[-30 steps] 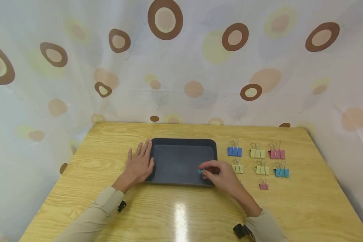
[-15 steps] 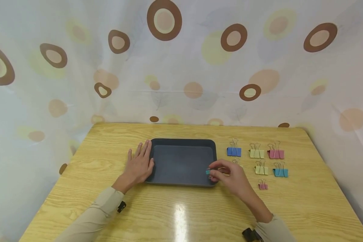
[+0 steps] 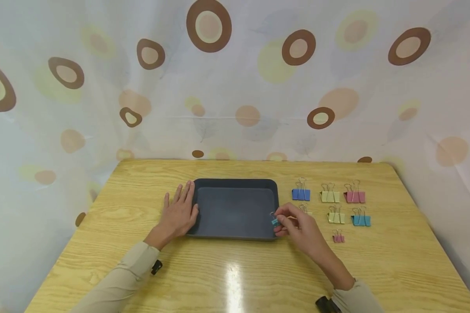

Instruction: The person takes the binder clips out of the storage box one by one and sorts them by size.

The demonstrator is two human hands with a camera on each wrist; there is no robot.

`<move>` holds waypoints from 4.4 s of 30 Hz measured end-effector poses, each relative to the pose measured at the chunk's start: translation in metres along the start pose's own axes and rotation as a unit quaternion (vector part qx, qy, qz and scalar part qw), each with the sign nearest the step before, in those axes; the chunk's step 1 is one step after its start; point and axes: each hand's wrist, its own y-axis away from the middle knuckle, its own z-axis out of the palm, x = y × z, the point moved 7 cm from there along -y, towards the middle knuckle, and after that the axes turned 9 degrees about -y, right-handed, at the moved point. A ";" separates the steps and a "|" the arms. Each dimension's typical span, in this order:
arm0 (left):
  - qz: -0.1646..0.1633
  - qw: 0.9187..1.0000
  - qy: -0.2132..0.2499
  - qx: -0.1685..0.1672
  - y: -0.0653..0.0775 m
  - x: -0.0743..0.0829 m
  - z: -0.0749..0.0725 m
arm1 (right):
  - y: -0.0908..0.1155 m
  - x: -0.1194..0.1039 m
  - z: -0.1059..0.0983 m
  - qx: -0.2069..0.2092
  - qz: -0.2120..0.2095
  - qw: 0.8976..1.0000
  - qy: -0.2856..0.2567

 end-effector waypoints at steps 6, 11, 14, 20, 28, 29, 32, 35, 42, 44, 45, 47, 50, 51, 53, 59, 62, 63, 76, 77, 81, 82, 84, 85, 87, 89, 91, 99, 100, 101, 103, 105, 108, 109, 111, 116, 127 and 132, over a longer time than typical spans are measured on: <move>0.000 1.000 -0.003 -0.001 0.001 0.001 -0.001 | 0.003 0.002 -0.002 -0.014 0.013 0.999 -0.041; 0.001 1.000 -0.003 -0.002 0.001 0.002 -0.002 | 0.007 0.003 -0.009 0.003 0.031 0.998 -0.047; 0.001 1.000 0.000 0.000 0.001 0.001 -0.002 | 0.009 0.003 -0.013 0.007 0.029 0.999 -0.039; 0.000 1.000 0.000 0.005 0.001 0.001 -0.001 | 0.016 0.003 -0.022 0.009 0.038 0.999 -0.032; 0.002 1.000 0.001 0.002 0.001 0.001 -0.001 | 0.027 0.004 -0.036 0.030 0.060 0.998 0.001; 0.001 1.000 0.001 0.001 0.001 0.001 -0.001 | 0.028 0.004 -0.038 0.033 0.061 0.998 0.007; 0.000 1.000 0.003 0.002 0.001 0.000 -0.002 | 0.032 0.004 -0.044 0.044 0.068 0.996 0.026; 0.001 1.000 0.001 0.000 0.001 0.000 -0.002 | 0.037 0.005 -0.051 0.055 0.075 0.994 0.057; -0.001 1.000 -0.006 -0.003 0.001 0.000 -0.001 | 0.048 0.005 -0.069 0.077 0.079 0.989 0.101; -0.001 1.000 -0.006 -0.002 0.001 0.000 -0.001 | 0.052 0.006 -0.075 0.081 0.079 0.989 0.093; -0.001 1.000 -0.006 -0.002 0.000 0.000 -0.001 | 0.053 0.006 -0.078 0.080 0.079 0.990 0.090; -0.001 1.000 -0.008 -0.002 0.000 -0.001 -0.001 | 0.056 0.006 -0.085 0.077 0.068 0.992 0.079; -0.001 1.000 -0.010 -0.001 0.000 0.000 -0.002 | 0.059 0.004 -0.096 0.072 0.055 0.993 0.072; -0.001 1.000 -0.010 0.001 0.000 0.000 -0.002 | 0.060 0.004 -0.100 0.073 0.054 0.993 0.075; 0.001 1.000 -0.010 0.003 0.000 0.000 -0.002 | 0.063 0.002 -0.106 0.076 0.057 0.992 0.087; 0.003 1.000 -0.008 0.007 0.000 0.000 -0.002 | 0.074 0.002 -0.126 0.099 0.089 0.982 0.131; 0.002 1.000 -0.008 0.011 0.000 -0.001 -0.002 | 0.079 0.002 -0.137 0.118 0.102 0.974 0.164; 0.002 1.000 -0.008 0.012 0.000 -0.001 -0.002 | 0.081 0.002 -0.140 0.121 0.103 0.972 0.170; 0.005 1.000 0.005 0.022 0.001 -0.002 -0.008 | 0.092 0.014 -0.173 0.116 0.113 0.967 0.195; 0.004 1.000 0.003 0.021 0.001 -0.003 -0.007 | 0.093 0.016 -0.175 0.116 0.119 0.966 0.196; 0.001 1.000 -0.008 0.010 0.002 -0.002 -0.002 | 0.101 0.025 -0.182 0.118 0.138 0.961 0.209; 0.001 1.000 -0.010 0.008 0.002 -0.001 -0.001 | 0.103 0.028 -0.184 0.120 0.145 0.959 0.214; 0.002 1.000 -0.015 0.007 0.002 0.000 0.000 | 0.107 0.033 -0.187 0.119 0.159 0.954 0.225; 0.003 1.000 -0.016 0.009 0.002 0.000 0.000 | 0.109 0.034 -0.190 0.118 0.166 0.951 0.232; 0.004 1.000 -0.017 0.014 0.001 0.001 -0.001 | 0.112 0.038 -0.194 0.118 0.179 0.946 0.242; 0.004 1.000 -0.015 0.018 0.001 0.001 -0.003 | 0.113 0.042 -0.197 0.115 0.188 0.943 0.251; 0.003 1.000 -0.015 0.018 0.001 0.000 -0.003 | 0.114 0.045 -0.200 0.115 0.197 0.939 0.258; 0.004 1.000 -0.019 0.011 0.000 -0.001 -0.002 | 0.118 0.054 -0.204 0.110 0.221 0.932 0.265; 0.005 1.000 -0.017 0.011 0.001 0.000 -0.002 | 0.118 0.055 -0.204 0.112 0.221 0.933 0.261; 0.005 1.000 -0.015 0.011 0.001 0.000 -0.002 | 0.119 0.055 -0.204 0.112 0.221 0.934 0.256; 0.005 1.000 -0.014 0.010 0.001 0.000 -0.002 | 0.119 0.056 -0.204 0.114 0.215 0.938 0.247; 0.004 1.000 -0.019 0.006 0.001 0.000 -0.003 | 0.119 0.055 -0.203 0.117 0.207 0.940 0.243; 0.003 1.000 -0.028 -0.001 0.001 0.000 -0.003 | 0.120 0.054 -0.201 0.117 0.200 0.941 0.246; 0.003 1.000 -0.030 -0.001 0.000 0.000 -0.003 | 0.120 0.054 -0.201 0.119 0.198 0.941 0.249; 0.002 0.999 -0.033 -0.001 0.000 0.000 -0.003 | 0.120 0.052 -0.201 0.118 0.199 0.941 0.248; 0.002 0.999 -0.035 0.002 -0.001 0.001 -0.004 | 0.121 0.051 -0.205 0.123 0.219 0.938 0.238; 0.007 1.000 0.006 -0.016 0.003 -0.008 -0.002 | 0.108 0.022 -0.192 0.204 0.139 0.946 0.211; 0.006 0.999 0.037 -0.012 0.008 -0.020 -0.011 | 0.077 -0.002 -0.164 0.187 0.054 0.955 0.224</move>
